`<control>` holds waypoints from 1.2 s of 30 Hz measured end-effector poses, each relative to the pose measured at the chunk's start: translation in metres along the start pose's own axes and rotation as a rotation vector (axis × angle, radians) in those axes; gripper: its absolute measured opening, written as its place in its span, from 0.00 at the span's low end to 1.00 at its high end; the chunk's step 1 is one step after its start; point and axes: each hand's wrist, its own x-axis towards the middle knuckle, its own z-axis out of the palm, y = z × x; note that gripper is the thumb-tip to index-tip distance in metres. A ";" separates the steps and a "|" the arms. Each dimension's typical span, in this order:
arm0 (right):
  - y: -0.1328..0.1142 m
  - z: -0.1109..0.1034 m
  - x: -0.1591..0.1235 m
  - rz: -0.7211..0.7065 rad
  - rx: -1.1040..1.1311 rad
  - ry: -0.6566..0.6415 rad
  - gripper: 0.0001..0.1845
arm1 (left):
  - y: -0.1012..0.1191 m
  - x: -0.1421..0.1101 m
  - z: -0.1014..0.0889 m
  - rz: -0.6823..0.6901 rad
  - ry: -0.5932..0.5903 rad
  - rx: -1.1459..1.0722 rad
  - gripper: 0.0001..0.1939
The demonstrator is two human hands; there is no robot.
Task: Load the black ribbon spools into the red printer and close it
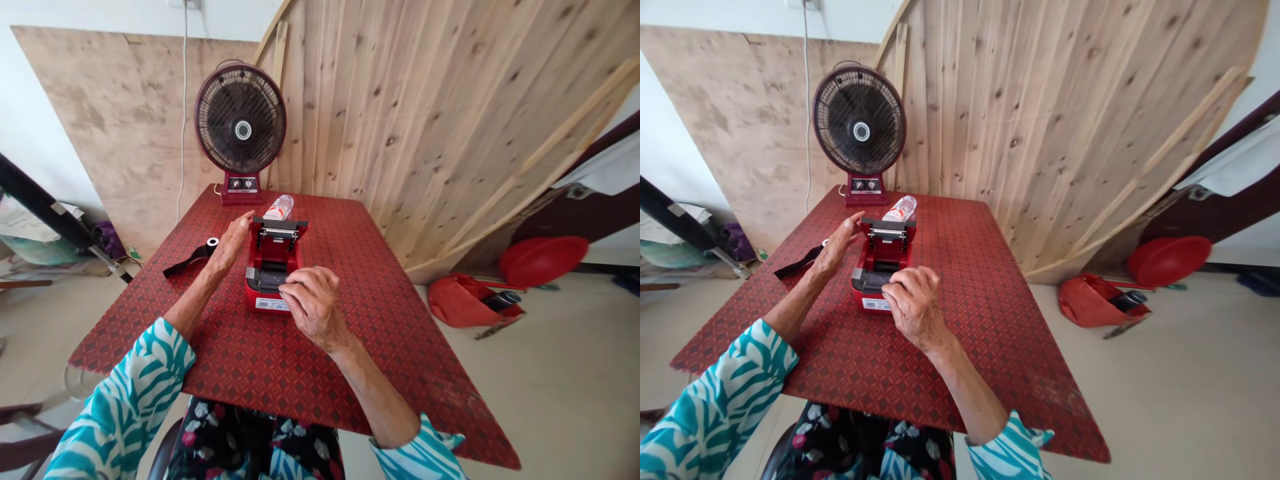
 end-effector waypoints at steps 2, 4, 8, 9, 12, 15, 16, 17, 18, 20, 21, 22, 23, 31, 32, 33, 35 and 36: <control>-0.001 0.002 -0.004 -0.020 -0.015 0.024 0.04 | 0.000 -0.004 -0.002 0.027 -0.003 0.059 0.35; -0.002 0.004 -0.007 -0.044 -0.039 0.067 0.03 | 0.001 -0.009 -0.004 0.062 -0.002 0.100 0.34; -0.003 0.007 -0.012 -0.088 -0.103 0.127 0.05 | 0.005 -0.024 -0.005 0.125 0.002 0.134 0.32; -0.004 0.007 -0.012 -0.096 -0.115 0.132 0.06 | 0.005 -0.028 -0.004 0.139 0.003 0.148 0.32; -0.005 0.008 -0.014 -0.116 -0.128 0.140 0.08 | 0.005 -0.041 -0.004 0.176 0.003 0.210 0.31; -0.007 0.007 -0.016 -0.123 -0.117 0.150 0.07 | -0.001 -0.047 -0.005 0.227 -0.001 0.243 0.28; -0.008 0.006 -0.016 -0.122 -0.105 0.153 0.07 | -0.004 -0.047 -0.005 0.240 0.000 0.249 0.26; -0.008 0.006 -0.016 -0.114 -0.081 0.157 0.07 | -0.006 -0.046 -0.005 0.248 0.003 0.254 0.24; -0.007 0.006 -0.016 -0.087 -0.041 0.164 0.07 | -0.009 -0.045 -0.005 0.249 0.005 0.256 0.22; 0.000 0.007 -0.013 0.048 0.100 0.192 0.09 | -0.013 -0.043 -0.004 0.228 0.015 0.224 0.17; 0.005 0.009 -0.010 0.168 0.202 0.215 0.10 | -0.015 -0.042 -0.002 0.196 0.022 0.175 0.16; 0.012 0.012 -0.007 0.315 0.317 0.240 0.11 | -0.016 -0.041 -0.001 0.147 0.032 0.101 0.16; 0.020 0.016 -0.003 0.485 0.449 0.261 0.13 | -0.018 -0.040 0.001 0.086 0.044 0.014 0.18; 0.058 0.052 0.013 1.116 1.072 0.226 0.26 | -0.018 -0.035 0.010 -0.276 0.120 -0.325 0.38; 0.057 0.053 0.012 1.115 1.088 0.227 0.26 | -0.017 -0.035 0.010 -0.310 0.116 -0.350 0.38; 0.056 0.054 0.011 1.110 1.093 0.230 0.27 | -0.015 -0.035 0.010 -0.340 0.114 -0.368 0.39; 0.054 0.054 0.009 1.096 1.087 0.227 0.27 | -0.011 -0.035 0.011 -0.390 0.112 -0.382 0.39; 0.054 0.054 0.008 1.087 1.081 0.219 0.27 | -0.009 -0.035 0.010 -0.408 0.108 -0.386 0.39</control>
